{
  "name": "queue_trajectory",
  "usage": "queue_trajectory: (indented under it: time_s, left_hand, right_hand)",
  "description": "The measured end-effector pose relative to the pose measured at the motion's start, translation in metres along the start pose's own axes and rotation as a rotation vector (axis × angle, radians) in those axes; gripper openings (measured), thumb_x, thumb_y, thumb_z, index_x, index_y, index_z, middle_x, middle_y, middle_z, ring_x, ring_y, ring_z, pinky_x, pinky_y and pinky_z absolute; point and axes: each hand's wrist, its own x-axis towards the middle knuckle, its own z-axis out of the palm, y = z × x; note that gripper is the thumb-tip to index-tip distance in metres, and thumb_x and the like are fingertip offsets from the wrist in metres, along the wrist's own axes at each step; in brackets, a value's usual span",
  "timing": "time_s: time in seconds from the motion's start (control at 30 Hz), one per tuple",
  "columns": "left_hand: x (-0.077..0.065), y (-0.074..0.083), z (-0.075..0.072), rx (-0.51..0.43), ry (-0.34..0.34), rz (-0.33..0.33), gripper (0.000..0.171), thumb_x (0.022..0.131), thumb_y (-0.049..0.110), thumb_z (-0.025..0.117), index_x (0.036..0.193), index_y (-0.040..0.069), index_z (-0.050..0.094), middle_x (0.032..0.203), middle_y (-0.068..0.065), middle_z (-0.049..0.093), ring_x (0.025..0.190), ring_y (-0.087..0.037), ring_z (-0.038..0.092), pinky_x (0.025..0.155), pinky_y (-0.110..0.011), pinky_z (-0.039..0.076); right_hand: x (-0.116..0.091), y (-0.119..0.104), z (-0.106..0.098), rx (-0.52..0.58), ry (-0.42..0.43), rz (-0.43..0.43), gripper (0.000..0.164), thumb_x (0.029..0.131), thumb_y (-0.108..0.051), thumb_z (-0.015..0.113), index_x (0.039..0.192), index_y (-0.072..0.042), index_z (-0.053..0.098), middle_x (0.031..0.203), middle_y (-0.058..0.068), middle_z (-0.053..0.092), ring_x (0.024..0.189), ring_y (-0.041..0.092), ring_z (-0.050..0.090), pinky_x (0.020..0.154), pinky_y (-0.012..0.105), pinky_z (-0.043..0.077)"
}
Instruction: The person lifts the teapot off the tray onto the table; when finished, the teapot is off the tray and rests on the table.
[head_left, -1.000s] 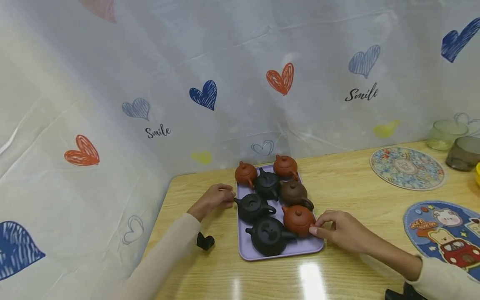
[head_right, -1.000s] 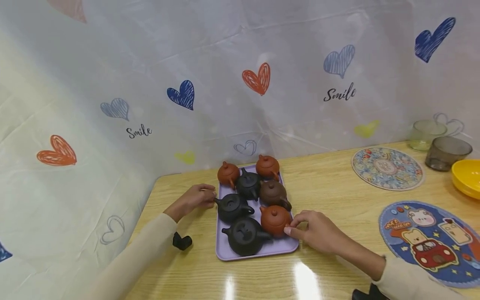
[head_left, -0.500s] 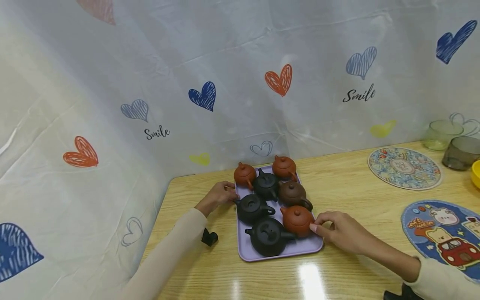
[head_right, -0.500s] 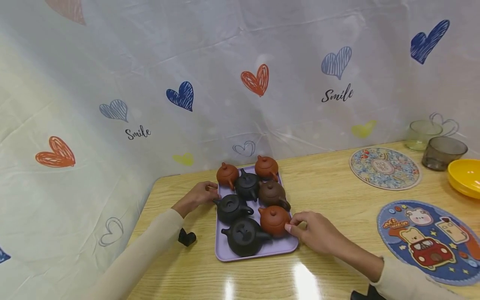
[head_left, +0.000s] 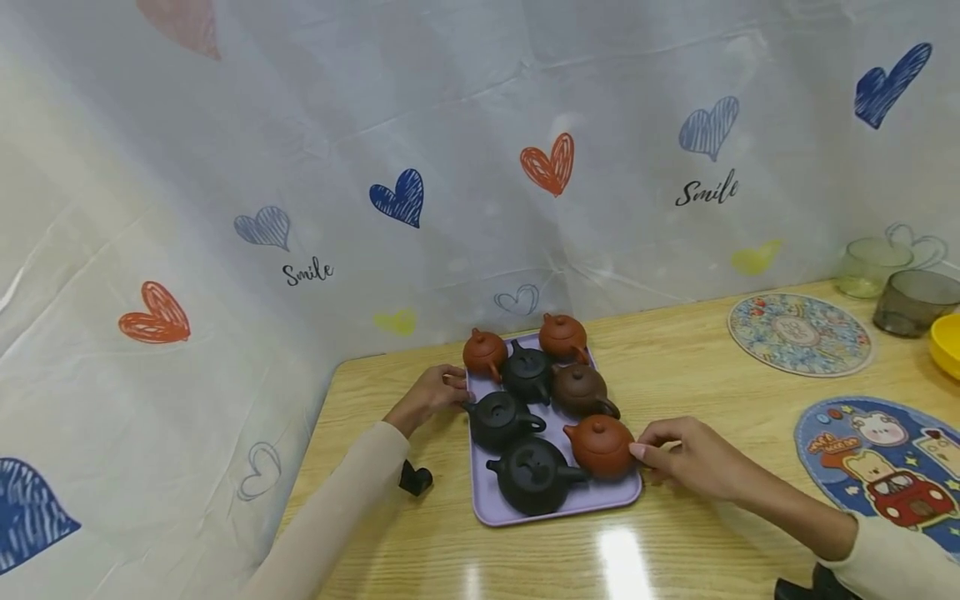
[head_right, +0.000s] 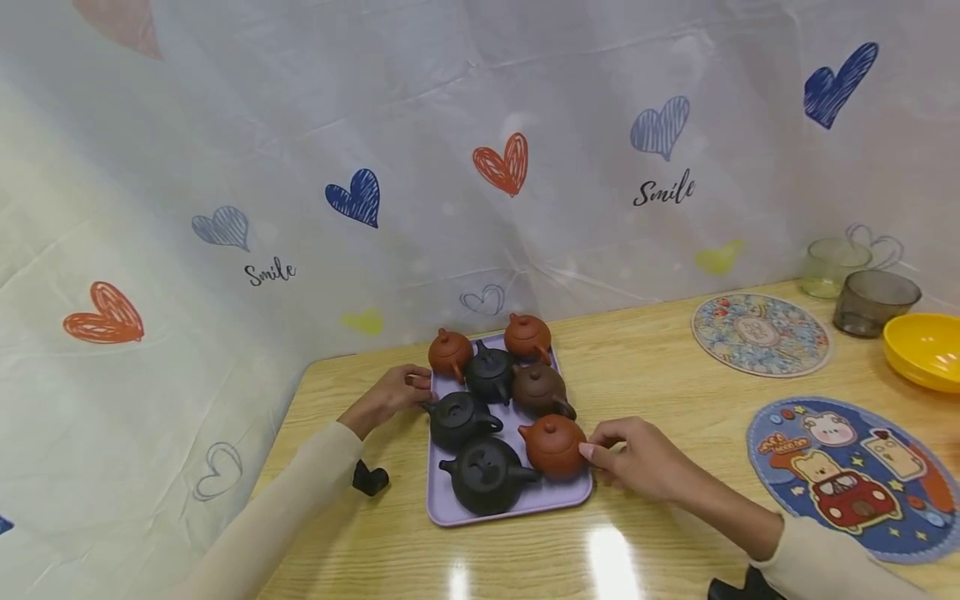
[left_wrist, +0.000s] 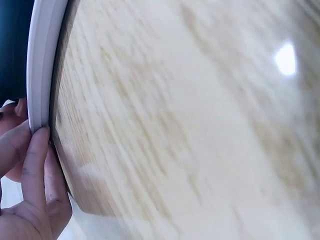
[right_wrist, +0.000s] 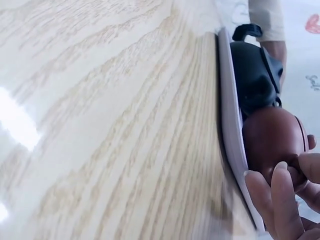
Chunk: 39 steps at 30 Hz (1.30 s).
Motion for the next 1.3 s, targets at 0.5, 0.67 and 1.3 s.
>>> queue_trajectory:
  time_s: [0.5,0.67,1.3]
  left_hand:
    - [-0.001,-0.004,-0.001,-0.075,-0.03,0.033,0.048,0.092,-0.005,0.064,0.137,-0.008,0.048,0.127,-0.027,0.06,0.091,-0.019,0.065,0.085,-0.036,0.061]
    - [-0.001,-0.007,-0.001,-0.086,-0.027,0.045,0.046,0.093,-0.004,0.064,0.136,-0.008,0.049,0.126,-0.026,0.059,0.092,-0.02,0.066,0.085,-0.036,0.061]
    - [-0.004,-0.006,0.0,-0.066,0.005,0.026,0.044,0.093,-0.004,0.064,0.135,-0.006,0.051,0.122,-0.023,0.059,0.09,-0.019,0.065,0.081,-0.033,0.061]
  right_hand:
    - [-0.01,-0.011,-0.036,0.089,0.027,0.1,0.032,0.102,-0.03,0.06,0.111,-0.001,0.069,0.111,0.017,0.069,0.092,0.022,0.072,0.071,0.037,0.062]
    - [-0.008,-0.017,-0.052,0.097,0.071,0.097,0.037,0.103,-0.032,0.058,0.116,0.001,0.067,0.115,0.02,0.068,0.095,0.019,0.072,0.075,0.038,0.062]
    - [0.027,-0.008,-0.106,0.132,0.137,0.107,0.04,0.104,-0.03,0.057,0.12,0.006,0.061,0.103,-0.002,0.07,0.095,0.007,0.07,0.085,0.028,0.061]
